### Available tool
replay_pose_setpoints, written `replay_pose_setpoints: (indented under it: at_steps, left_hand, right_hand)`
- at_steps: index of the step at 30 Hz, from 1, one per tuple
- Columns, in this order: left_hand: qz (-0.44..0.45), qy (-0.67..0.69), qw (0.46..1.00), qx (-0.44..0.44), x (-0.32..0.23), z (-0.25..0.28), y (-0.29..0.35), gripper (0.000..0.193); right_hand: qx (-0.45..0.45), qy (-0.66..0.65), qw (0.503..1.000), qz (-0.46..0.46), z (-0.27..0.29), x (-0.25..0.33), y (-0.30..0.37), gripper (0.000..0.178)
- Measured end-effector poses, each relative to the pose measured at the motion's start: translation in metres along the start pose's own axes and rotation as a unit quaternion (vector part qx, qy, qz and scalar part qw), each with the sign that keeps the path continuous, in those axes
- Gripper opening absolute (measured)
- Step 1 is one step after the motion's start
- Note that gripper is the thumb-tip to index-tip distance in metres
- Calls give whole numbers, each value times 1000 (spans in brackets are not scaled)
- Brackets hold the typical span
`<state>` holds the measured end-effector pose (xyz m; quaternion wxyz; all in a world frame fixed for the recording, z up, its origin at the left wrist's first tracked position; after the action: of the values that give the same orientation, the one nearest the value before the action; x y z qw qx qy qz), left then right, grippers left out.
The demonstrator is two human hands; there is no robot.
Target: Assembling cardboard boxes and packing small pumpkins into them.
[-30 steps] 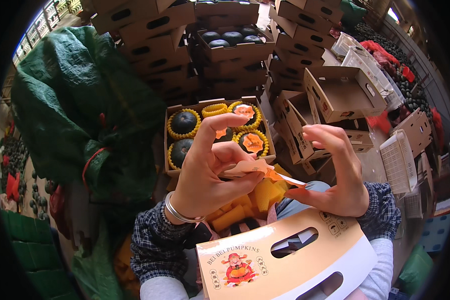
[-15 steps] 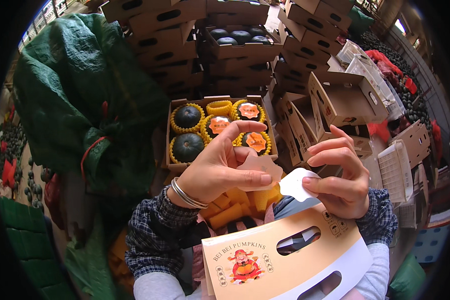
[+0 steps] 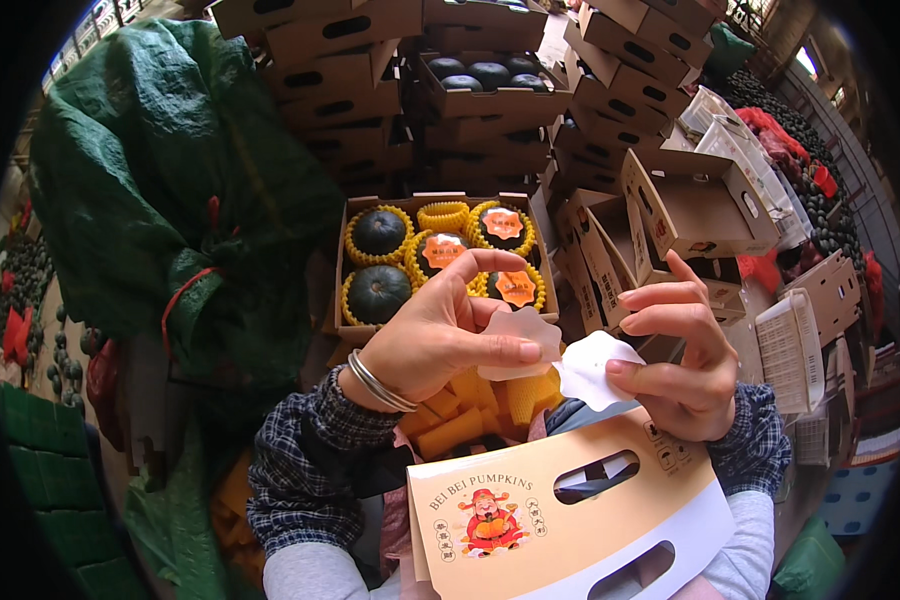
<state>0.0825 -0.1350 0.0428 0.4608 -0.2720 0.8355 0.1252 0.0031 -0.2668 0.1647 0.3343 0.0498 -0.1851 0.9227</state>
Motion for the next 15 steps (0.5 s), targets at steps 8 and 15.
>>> replay_pose_setpoints:
  at_steps: [8,15]
  left_hand:
    - [-10,21,1000,-13,4,10,-2,70]
    - [-208,-27,978,-21,-48,36,17,70]
  right_hand:
    - [-1,-8,1000,18,3,1,3,22]
    - [-108,-131,985,-18,24,-12,12,24]
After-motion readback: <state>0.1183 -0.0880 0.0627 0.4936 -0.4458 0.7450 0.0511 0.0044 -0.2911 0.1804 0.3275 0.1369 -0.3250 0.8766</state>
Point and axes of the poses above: each hand's wrist, its own y-axis away from the middle knuckle, its own z-axis out of the back of the hand, x = y × z, the point moved 9 cm from there along -y, towards the middle knuckle, and after that the axes turned 12 degrees about x, right-handed, at the moved point
